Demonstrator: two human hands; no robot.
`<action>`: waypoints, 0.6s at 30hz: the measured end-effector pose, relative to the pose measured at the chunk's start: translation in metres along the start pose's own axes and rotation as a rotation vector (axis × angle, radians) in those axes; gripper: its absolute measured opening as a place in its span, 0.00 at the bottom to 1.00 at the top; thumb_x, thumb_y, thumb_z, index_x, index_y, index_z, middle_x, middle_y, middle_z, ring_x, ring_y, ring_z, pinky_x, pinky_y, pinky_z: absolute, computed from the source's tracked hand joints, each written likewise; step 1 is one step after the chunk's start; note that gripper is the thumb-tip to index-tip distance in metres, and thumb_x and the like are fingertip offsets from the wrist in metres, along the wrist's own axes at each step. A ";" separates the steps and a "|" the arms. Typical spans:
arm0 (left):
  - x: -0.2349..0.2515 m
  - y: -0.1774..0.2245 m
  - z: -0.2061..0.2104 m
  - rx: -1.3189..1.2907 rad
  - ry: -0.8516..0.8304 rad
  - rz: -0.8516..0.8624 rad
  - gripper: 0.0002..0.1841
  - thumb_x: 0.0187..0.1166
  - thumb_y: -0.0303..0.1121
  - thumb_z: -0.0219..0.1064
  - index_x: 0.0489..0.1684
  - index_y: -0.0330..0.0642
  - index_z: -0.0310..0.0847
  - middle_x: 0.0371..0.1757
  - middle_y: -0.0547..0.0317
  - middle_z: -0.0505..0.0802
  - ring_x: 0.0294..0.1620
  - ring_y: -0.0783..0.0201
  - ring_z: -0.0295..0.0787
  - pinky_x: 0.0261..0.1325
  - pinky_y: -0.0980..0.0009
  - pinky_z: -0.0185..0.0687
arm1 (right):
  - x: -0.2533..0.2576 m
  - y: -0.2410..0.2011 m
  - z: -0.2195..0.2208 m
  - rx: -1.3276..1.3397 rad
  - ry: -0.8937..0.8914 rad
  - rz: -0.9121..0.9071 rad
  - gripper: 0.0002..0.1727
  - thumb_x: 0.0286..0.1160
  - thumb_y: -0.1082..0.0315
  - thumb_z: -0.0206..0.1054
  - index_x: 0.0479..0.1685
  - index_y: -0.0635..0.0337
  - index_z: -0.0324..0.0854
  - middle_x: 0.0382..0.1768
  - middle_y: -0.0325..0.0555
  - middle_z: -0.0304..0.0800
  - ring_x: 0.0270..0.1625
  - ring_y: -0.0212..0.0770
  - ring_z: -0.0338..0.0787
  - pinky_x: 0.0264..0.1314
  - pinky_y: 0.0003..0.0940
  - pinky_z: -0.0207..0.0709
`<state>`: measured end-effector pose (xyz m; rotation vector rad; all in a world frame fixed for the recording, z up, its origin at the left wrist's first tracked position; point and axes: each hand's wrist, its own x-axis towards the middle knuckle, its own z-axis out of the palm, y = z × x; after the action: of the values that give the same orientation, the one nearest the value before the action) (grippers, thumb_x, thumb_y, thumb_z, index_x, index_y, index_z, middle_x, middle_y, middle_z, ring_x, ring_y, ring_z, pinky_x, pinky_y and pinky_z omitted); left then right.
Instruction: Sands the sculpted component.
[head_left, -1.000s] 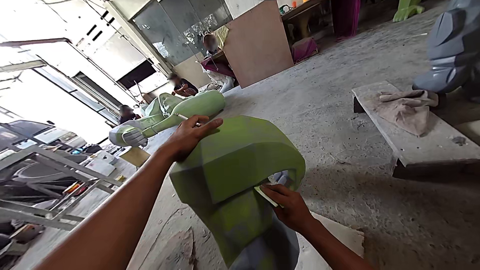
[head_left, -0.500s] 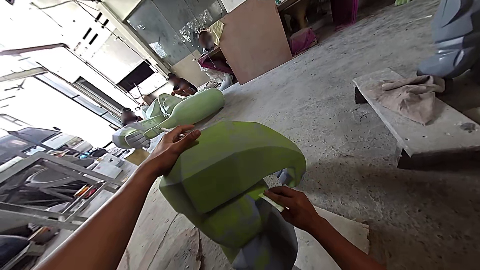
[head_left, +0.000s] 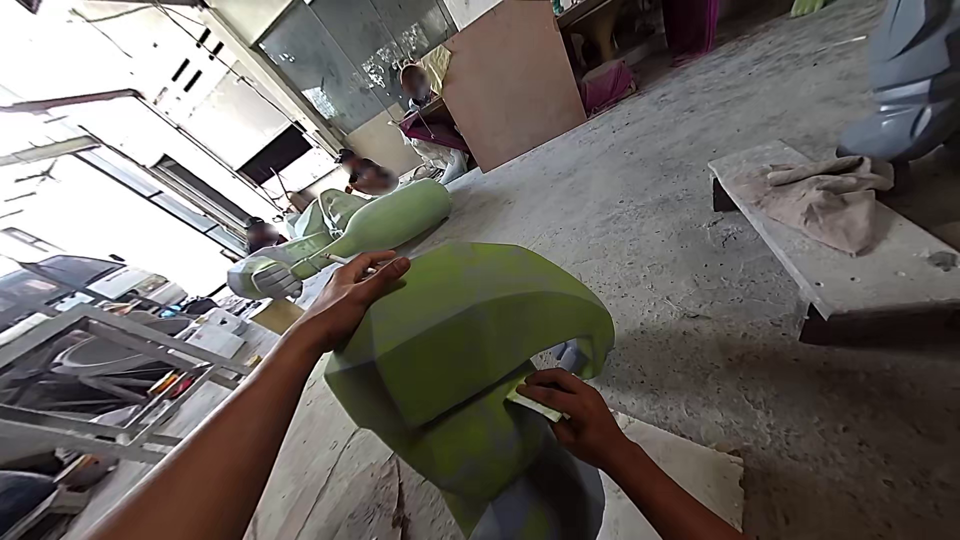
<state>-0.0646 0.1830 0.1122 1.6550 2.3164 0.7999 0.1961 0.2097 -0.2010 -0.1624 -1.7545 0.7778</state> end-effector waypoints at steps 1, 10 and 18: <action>-0.001 0.003 0.000 0.003 -0.003 0.001 0.32 0.80 0.68 0.59 0.75 0.60 0.77 0.56 0.51 0.91 0.50 0.54 0.90 0.50 0.46 0.84 | 0.002 -0.002 0.005 0.005 0.042 0.002 0.24 0.79 0.75 0.61 0.71 0.46 0.86 0.68 0.45 0.87 0.69 0.39 0.87 0.71 0.38 0.86; 0.001 0.016 0.004 0.023 -0.013 -0.020 0.35 0.76 0.72 0.60 0.74 0.60 0.78 0.55 0.51 0.92 0.51 0.52 0.91 0.51 0.43 0.84 | 0.022 -0.016 -0.006 0.016 -0.102 0.092 0.25 0.80 0.74 0.60 0.70 0.37 0.86 0.67 0.36 0.87 0.69 0.34 0.85 0.70 0.38 0.85; 0.007 0.010 0.001 0.034 -0.013 -0.009 0.37 0.74 0.73 0.61 0.75 0.60 0.77 0.59 0.50 0.91 0.55 0.50 0.90 0.55 0.40 0.83 | -0.033 -0.011 -0.005 0.040 -0.129 0.009 0.24 0.81 0.71 0.59 0.72 0.41 0.85 0.70 0.44 0.85 0.72 0.40 0.84 0.74 0.39 0.82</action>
<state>-0.0579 0.1922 0.1177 1.6570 2.3397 0.7505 0.2146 0.1877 -0.2209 -0.0959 -1.8591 0.8451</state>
